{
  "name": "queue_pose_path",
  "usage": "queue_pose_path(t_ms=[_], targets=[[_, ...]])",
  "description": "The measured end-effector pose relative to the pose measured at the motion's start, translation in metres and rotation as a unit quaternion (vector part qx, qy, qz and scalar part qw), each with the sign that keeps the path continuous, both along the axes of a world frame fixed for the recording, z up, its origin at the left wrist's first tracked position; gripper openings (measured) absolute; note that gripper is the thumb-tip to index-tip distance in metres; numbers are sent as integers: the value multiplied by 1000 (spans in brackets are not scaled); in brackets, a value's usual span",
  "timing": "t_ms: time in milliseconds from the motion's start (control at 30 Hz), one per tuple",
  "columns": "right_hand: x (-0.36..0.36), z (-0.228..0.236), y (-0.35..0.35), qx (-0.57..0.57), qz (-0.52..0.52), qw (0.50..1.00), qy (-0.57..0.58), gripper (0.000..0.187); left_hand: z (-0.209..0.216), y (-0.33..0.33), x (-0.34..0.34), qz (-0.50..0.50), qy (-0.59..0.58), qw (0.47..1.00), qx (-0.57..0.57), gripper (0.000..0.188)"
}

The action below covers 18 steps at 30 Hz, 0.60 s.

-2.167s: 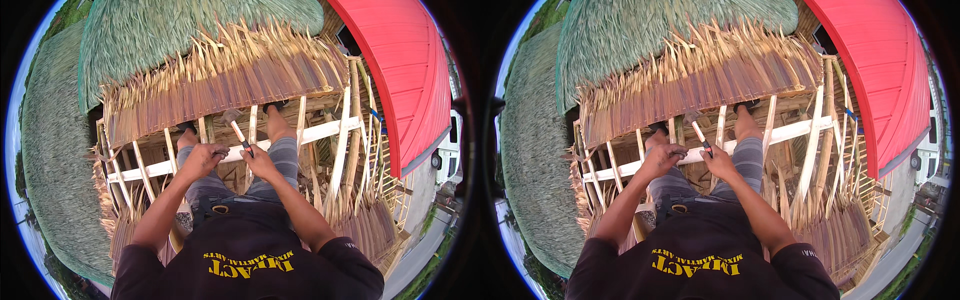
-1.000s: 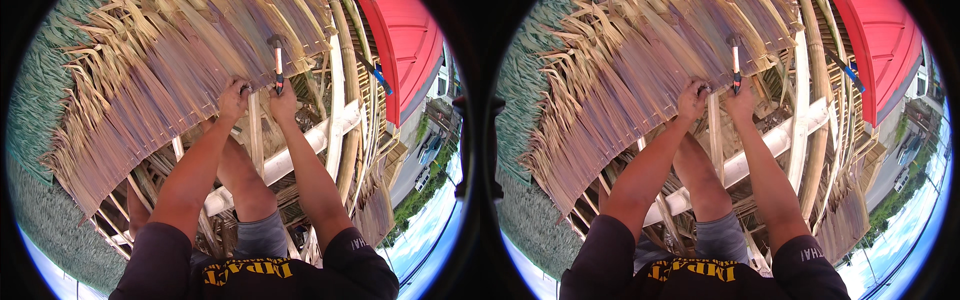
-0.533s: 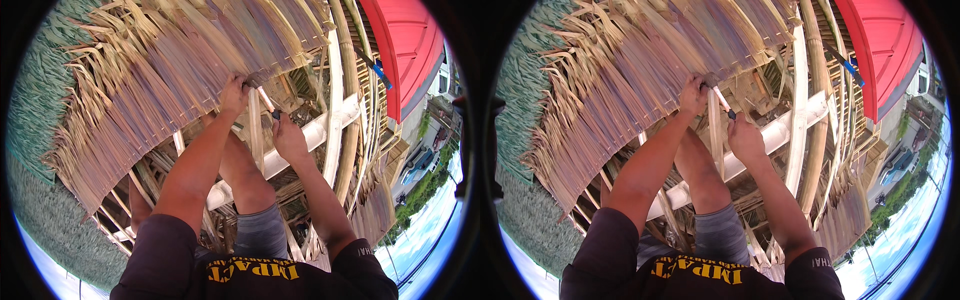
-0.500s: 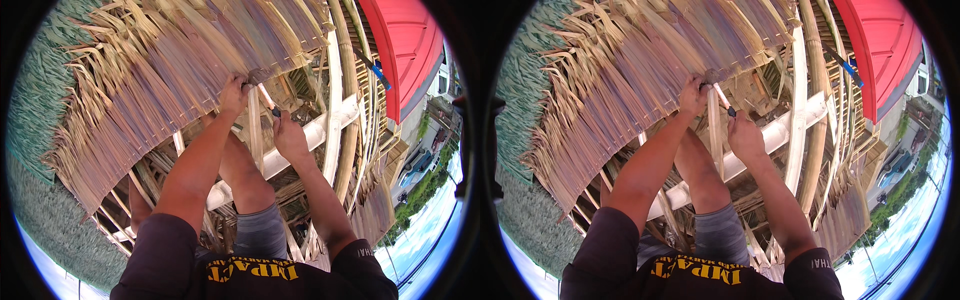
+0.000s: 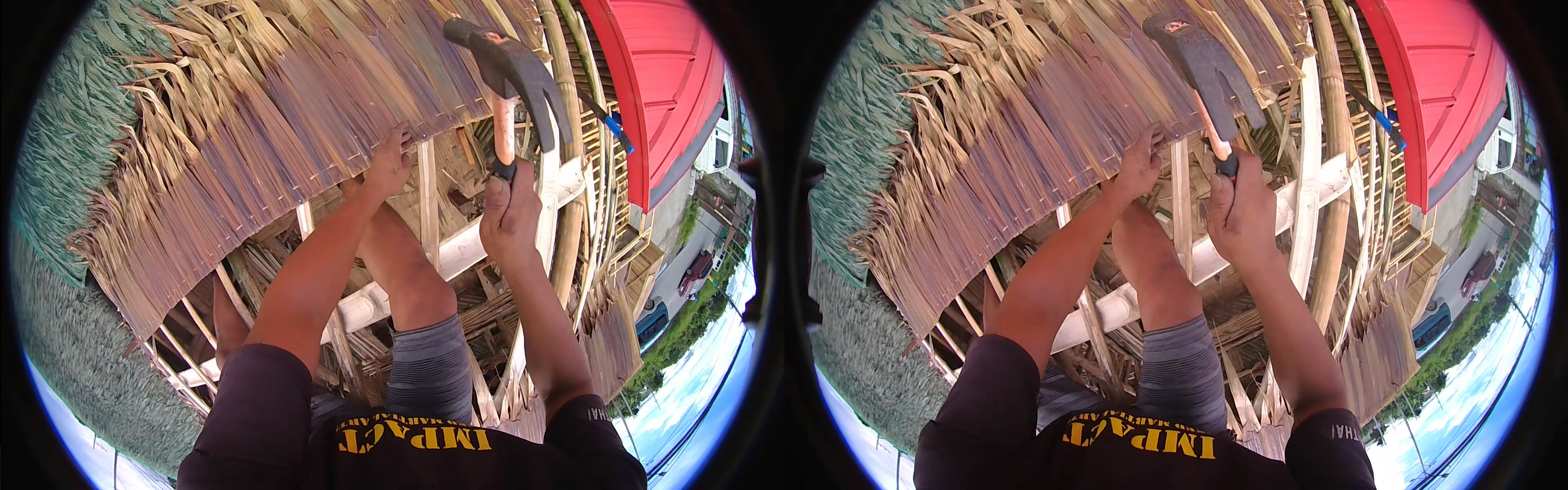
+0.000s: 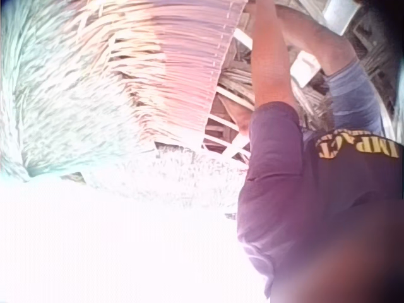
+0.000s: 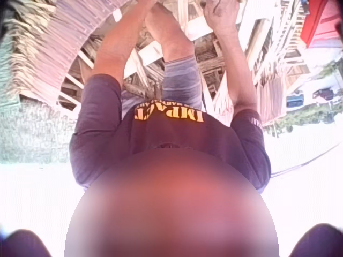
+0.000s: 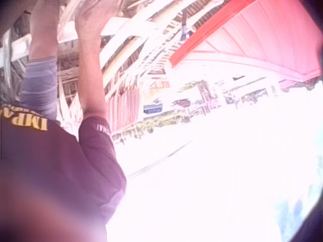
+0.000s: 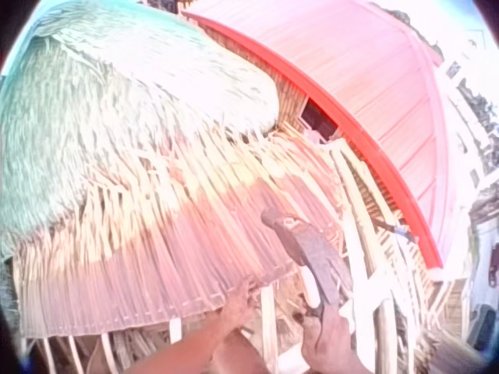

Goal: The person installs thatched roof tiles on a wooden roof frame. They repeatedly place a tile, position a nail, and hammer it into the frame, then repeat the process along the roofline.

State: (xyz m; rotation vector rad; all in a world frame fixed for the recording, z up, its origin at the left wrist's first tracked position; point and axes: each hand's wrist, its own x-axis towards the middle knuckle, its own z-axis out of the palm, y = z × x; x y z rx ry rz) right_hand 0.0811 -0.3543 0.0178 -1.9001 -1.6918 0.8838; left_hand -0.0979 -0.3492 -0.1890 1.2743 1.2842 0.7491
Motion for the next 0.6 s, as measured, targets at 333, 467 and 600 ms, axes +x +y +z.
queue_pose_path(t_ms=[333, 467, 600], targets=[[-65, -33, -37, -150, 98, 972, -149, 30, 96, -134, -197, 40, 220, 968, -117, 49], [-188, 82, -94, -123, 215, 967, -66, 28, 199, -241, -284, 114, 249, 954, -123, 40], [-296, 153, -199, -39, 393, 918, 45, 27, 316, -367, -355, 229, 316, 920, -41, 41]])
